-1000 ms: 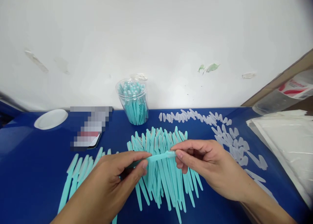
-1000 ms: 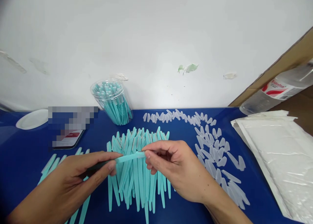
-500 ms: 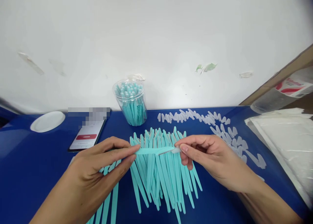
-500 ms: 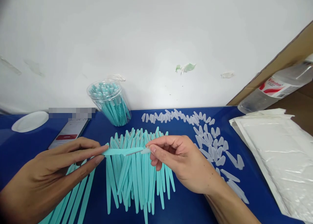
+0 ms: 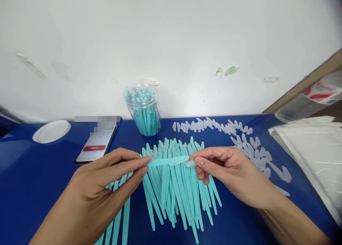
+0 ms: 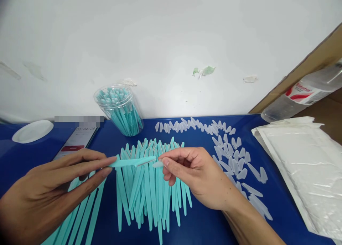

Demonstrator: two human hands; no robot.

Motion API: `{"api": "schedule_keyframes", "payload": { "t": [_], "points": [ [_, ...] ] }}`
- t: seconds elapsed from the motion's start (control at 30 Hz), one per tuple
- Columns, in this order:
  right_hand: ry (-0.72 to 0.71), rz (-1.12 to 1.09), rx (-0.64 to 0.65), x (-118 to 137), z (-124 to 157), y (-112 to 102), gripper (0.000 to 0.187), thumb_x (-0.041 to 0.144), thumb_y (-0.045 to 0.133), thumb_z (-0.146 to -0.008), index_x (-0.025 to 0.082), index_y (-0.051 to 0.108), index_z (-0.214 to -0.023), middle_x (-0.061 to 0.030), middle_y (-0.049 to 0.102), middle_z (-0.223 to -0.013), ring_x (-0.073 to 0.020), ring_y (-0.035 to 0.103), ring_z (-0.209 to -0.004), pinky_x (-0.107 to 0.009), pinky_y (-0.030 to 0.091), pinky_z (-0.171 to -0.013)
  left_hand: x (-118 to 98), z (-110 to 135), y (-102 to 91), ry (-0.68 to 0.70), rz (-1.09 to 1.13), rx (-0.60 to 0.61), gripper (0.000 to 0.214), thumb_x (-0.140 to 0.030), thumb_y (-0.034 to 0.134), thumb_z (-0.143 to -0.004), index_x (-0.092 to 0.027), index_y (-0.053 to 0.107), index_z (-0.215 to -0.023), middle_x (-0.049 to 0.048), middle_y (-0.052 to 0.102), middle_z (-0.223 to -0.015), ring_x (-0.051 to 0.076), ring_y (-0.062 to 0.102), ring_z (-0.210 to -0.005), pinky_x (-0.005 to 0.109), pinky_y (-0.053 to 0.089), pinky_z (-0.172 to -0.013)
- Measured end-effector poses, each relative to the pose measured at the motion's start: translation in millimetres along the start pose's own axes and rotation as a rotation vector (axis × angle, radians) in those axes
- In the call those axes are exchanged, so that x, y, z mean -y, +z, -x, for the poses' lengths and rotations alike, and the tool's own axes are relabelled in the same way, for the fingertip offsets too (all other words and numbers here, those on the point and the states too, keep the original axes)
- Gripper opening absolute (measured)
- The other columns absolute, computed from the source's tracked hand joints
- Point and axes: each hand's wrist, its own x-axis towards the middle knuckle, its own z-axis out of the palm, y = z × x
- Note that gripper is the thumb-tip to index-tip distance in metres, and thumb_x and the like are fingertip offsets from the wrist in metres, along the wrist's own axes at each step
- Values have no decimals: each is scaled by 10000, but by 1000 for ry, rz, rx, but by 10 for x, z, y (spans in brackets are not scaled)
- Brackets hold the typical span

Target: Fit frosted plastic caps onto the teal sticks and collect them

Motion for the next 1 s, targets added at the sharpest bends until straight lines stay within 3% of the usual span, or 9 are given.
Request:
{"api": "schedule_keyframes", "payload": {
  "t": [0.17, 0.33, 0.47, 0.6, 0.77, 0.9, 1.0],
  "points": [
    [-8, 4, -6, 30, -3, 7, 198, 369, 745, -1009, 188, 822, -987, -14, 725, -782, -96, 661, -686, -231, 611, -688, -6, -9, 14, 24, 9, 40, 361, -340, 668, -1041, -502, 702, -1362, -71, 734, -1086, 68, 606, -625, 188, 463, -513],
    [15, -25, -2, 15, 0, 17, 181, 360, 760, -999, 199, 841, -1016, -11, 732, -768, -86, 663, -679, -203, 604, -660, -60, -13, 33, 22, 20, 22, 359, -333, 677, -1038, -501, 702, -1354, -62, 729, -1093, 100, 681, -774, 177, 491, -554],
    [-5, -44, 21, -8, -3, 19, 168, 337, 760, -1002, 217, 852, -1077, -10, 741, -792, -88, 678, -711, -199, 608, -676, -50, -2, 20, 7, 28, 19, 354, -329, 670, -1045, -501, 696, -1353, -70, 727, -1103, 78, 657, -712, 177, 481, -541],
    [-6, -67, 1, -17, -4, 17, 159, 331, 764, -998, 208, 853, -1047, -8, 739, -769, -87, 674, -688, -201, 608, -660, 23, 19, -26, 28, -8, 18, 335, -362, 694, -1031, -507, 693, -1332, -73, 722, -1134, 110, 704, -873, 174, 533, -653],
    [-29, -80, -9, -5, -6, 9, 153, 325, 771, -992, 215, 856, -1055, -8, 736, -764, -92, 677, -685, -209, 611, -655, 89, 13, -45, 42, -30, 22, 283, -368, 691, -1031, -477, 694, -1292, -76, 715, -1118, 87, 682, -792, 170, 525, -632],
    [-18, -65, -1, 3, -7, 16, 162, 333, 763, -996, 210, 858, -1042, -19, 745, -771, -102, 680, -689, -221, 613, -653, 116, 17, -39, 45, -43, 22, 273, -397, 698, -1025, -483, 695, -1284, -78, 728, -1159, 125, 716, -957, 172, 558, -718],
    [-15, -71, 6, -7, -3, 13, 164, 335, 762, -998, 212, 857, -1049, -15, 743, -770, -96, 677, -689, -213, 612, -654, 104, 25, -36, 43, -45, 36, 292, -397, 684, -1033, -488, 692, -1311, -72, 728, -1120, 109, 702, -845, 173, 545, -664]
  ]
}}
